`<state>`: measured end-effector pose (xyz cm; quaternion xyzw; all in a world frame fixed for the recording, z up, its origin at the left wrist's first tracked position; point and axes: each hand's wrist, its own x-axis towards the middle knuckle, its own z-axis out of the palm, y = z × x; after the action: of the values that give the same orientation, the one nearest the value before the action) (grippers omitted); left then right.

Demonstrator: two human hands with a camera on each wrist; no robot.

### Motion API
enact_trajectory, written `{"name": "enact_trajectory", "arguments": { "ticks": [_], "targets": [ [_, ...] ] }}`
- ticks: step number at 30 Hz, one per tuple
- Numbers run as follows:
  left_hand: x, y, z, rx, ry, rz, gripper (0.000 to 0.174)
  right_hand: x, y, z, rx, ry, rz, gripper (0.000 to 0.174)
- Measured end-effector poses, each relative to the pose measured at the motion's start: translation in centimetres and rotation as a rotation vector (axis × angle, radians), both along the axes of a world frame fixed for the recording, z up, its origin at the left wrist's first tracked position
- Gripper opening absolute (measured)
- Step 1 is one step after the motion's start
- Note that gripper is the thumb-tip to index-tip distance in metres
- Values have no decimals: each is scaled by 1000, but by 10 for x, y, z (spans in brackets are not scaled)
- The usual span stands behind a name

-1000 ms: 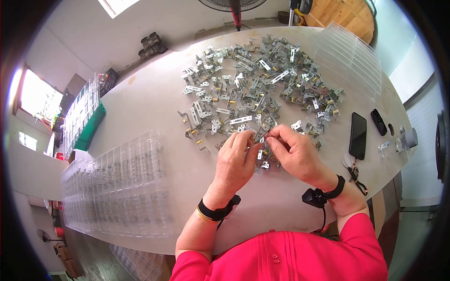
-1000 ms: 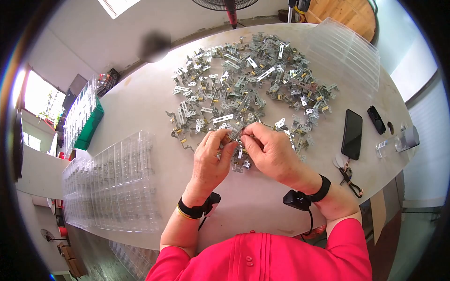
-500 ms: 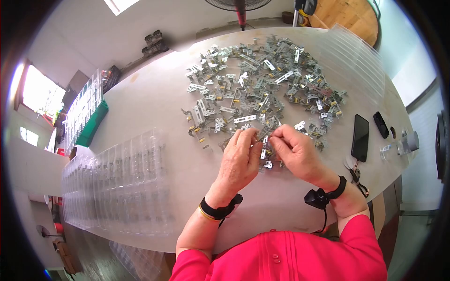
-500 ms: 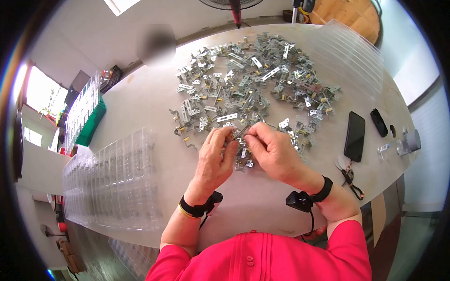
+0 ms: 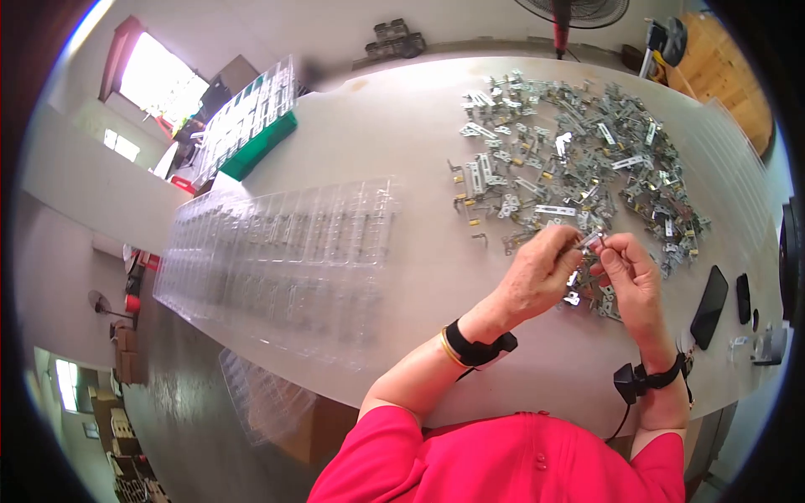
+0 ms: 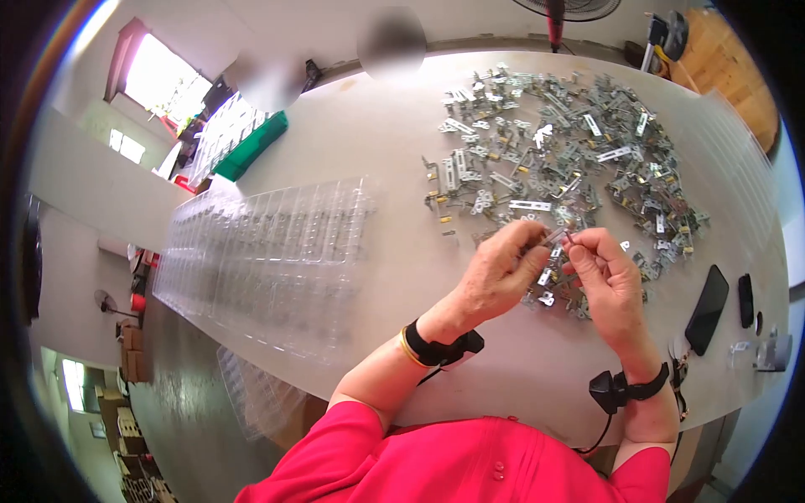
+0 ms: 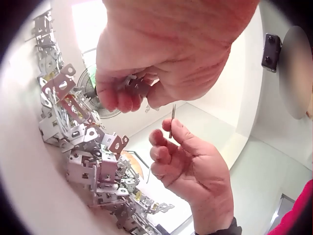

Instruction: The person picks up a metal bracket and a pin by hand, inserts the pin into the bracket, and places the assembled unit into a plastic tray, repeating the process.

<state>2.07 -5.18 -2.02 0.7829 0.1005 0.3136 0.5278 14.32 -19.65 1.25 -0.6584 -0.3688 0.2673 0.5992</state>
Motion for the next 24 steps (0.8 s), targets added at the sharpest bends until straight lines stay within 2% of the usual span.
{"name": "enact_trajectory", "arguments": {
  "ticks": [3, 8, 14, 17, 19, 24],
  "targets": [
    [1, -6, 1, -152, 46, -65, 20, 4, -1, -7, 64, 67, 67, 13],
    [1, -3, 1, -93, 97, -96, 21, 4, 0, -5, 120, 109, 52, 12],
    [0, -6, 4, -194, 95, -133, 26, 5, -1, -8, 133, 137, 27, 13],
    [2, -8, 2, -107, 5, -73, 30, 4, -1, -7, 128, 122, 2, 14],
    [2, -9, 3, 219, -53, 54, 33, 3, 0, -9, 147, 118, -9, 14],
    [2, -10, 10, 435, -106, 165, 27, 2, 1, -10, 167, 61, -14, 15]
  ]
}}
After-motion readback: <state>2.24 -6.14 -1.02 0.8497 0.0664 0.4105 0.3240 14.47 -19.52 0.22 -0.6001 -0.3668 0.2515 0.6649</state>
